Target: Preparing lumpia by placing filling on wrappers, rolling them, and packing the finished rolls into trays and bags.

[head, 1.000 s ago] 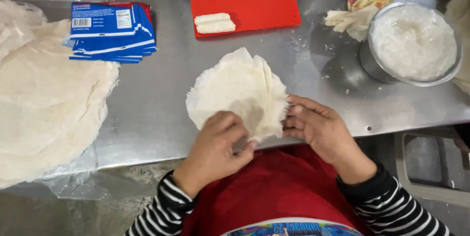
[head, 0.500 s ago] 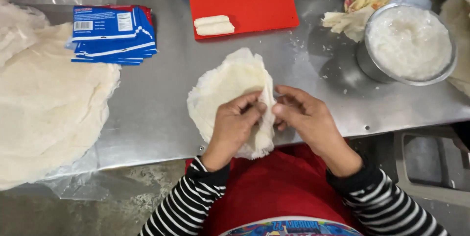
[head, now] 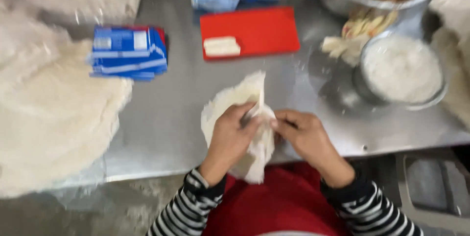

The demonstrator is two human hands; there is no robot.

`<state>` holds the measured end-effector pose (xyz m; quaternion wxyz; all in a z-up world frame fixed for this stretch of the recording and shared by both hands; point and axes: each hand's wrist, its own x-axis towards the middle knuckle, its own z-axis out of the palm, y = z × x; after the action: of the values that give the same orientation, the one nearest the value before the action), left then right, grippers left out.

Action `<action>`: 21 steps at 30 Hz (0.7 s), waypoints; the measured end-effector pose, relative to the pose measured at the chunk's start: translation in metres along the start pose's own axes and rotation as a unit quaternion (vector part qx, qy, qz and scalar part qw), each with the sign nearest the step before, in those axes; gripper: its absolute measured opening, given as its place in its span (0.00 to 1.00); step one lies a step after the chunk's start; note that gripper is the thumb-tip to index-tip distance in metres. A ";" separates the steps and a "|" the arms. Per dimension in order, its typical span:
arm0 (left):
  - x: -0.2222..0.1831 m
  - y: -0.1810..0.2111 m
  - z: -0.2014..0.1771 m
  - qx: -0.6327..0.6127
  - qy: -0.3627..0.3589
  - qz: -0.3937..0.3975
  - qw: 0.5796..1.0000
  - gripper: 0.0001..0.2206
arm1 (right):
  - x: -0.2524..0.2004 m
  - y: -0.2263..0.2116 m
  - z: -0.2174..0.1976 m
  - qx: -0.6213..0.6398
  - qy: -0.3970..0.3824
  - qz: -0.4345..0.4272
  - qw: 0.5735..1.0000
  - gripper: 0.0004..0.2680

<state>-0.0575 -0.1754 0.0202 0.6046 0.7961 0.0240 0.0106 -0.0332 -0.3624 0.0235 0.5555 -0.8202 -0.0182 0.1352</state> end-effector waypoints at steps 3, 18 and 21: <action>0.003 -0.039 -0.004 0.098 0.040 0.061 0.993 0.15 | 0.000 0.020 -0.015 -0.038 0.024 0.018 0.999 0.07; 0.018 -0.089 0.014 0.038 -0.017 -0.058 0.997 0.18 | 0.034 0.021 -0.030 0.050 -0.041 -0.028 0.998 0.03; 0.012 -0.004 0.030 -0.031 -0.038 -0.198 0.979 0.31 | 0.023 -0.018 -0.030 0.036 -0.111 0.089 0.989 0.08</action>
<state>-0.0439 -0.2027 0.0076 0.6194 0.7564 0.1580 -0.1387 -0.0015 -0.3784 0.0455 0.5652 -0.7777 -0.0020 0.2752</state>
